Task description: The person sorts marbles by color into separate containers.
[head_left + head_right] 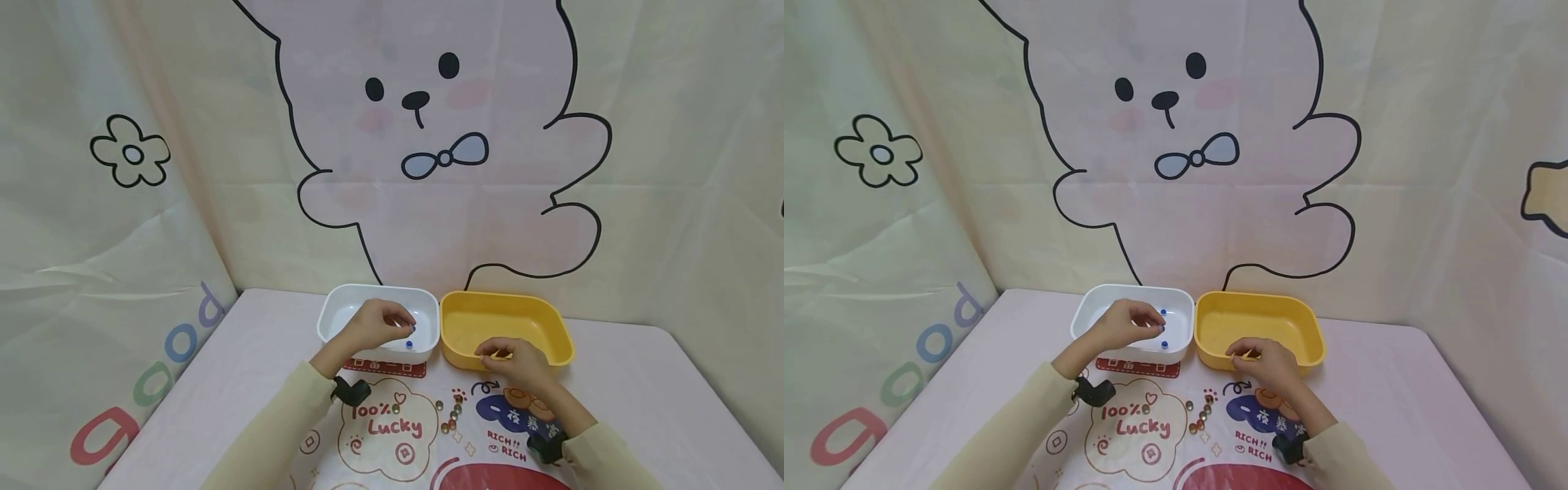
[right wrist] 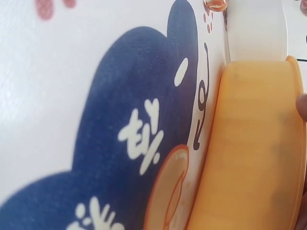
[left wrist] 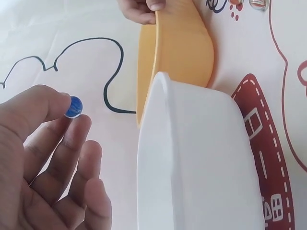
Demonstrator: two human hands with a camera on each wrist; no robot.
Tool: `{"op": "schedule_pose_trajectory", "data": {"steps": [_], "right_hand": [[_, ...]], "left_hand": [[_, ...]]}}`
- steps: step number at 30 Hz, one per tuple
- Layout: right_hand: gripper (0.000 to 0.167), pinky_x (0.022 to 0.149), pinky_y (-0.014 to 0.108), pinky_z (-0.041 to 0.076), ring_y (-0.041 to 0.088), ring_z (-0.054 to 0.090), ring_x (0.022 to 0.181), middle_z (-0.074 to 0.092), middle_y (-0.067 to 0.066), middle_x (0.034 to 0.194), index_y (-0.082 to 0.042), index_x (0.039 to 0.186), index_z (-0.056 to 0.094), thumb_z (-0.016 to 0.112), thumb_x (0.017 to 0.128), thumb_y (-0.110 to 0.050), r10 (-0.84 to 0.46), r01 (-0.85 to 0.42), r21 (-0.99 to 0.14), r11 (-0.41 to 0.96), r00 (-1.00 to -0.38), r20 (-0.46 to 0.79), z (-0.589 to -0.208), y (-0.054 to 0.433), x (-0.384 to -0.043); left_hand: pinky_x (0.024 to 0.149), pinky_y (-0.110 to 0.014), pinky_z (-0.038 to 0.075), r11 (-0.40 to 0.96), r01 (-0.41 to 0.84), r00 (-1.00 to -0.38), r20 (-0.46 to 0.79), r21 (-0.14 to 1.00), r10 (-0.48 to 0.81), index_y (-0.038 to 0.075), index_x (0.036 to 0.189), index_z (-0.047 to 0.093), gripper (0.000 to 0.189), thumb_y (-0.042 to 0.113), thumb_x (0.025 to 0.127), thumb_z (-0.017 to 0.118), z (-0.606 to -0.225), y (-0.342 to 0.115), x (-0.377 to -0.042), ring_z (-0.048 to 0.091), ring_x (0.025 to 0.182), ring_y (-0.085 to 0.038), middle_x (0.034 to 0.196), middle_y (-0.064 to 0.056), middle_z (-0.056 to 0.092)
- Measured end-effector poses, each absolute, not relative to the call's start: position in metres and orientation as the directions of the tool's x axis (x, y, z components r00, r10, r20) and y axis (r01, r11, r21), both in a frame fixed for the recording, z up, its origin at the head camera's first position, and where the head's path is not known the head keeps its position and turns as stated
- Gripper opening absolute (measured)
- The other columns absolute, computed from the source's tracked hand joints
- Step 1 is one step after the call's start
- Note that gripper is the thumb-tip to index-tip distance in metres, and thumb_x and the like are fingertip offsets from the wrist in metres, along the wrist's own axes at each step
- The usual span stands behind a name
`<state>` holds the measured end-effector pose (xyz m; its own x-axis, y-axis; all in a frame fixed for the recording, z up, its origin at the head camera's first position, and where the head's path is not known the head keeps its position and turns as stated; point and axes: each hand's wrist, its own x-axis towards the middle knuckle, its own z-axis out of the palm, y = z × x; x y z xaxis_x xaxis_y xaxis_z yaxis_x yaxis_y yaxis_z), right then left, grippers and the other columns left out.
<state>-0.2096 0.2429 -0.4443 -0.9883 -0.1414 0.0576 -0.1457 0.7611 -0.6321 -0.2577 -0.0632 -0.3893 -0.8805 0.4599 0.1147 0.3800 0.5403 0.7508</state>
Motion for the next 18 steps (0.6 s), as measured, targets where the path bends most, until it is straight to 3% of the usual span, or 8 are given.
{"op": "schedule_pose_trajectory", "data": {"steps": [18], "right_hand": [[0.016, 0.083, 0.033, 0.047, 0.015, 0.058, 0.094, 0.069, -0.009, 0.098, -0.03, 0.098, 0.073, 0.071, 0.085, -0.038, -0.145, -0.151, -0.638, 0.755, -0.987, 0.062, -0.447, 0.244, -0.21]], "left_hand": [[0.065, -0.029, 0.052, 0.482, 0.286, -0.904, 0.066, 0.828, 0.423, 0.015, 0.101, 0.074, 0.017, 0.022, 0.085, 0.073, -0.408, -0.074, -0.276, 0.062, 0.081, -0.013, 0.094, 0.003, 0.071]]}}
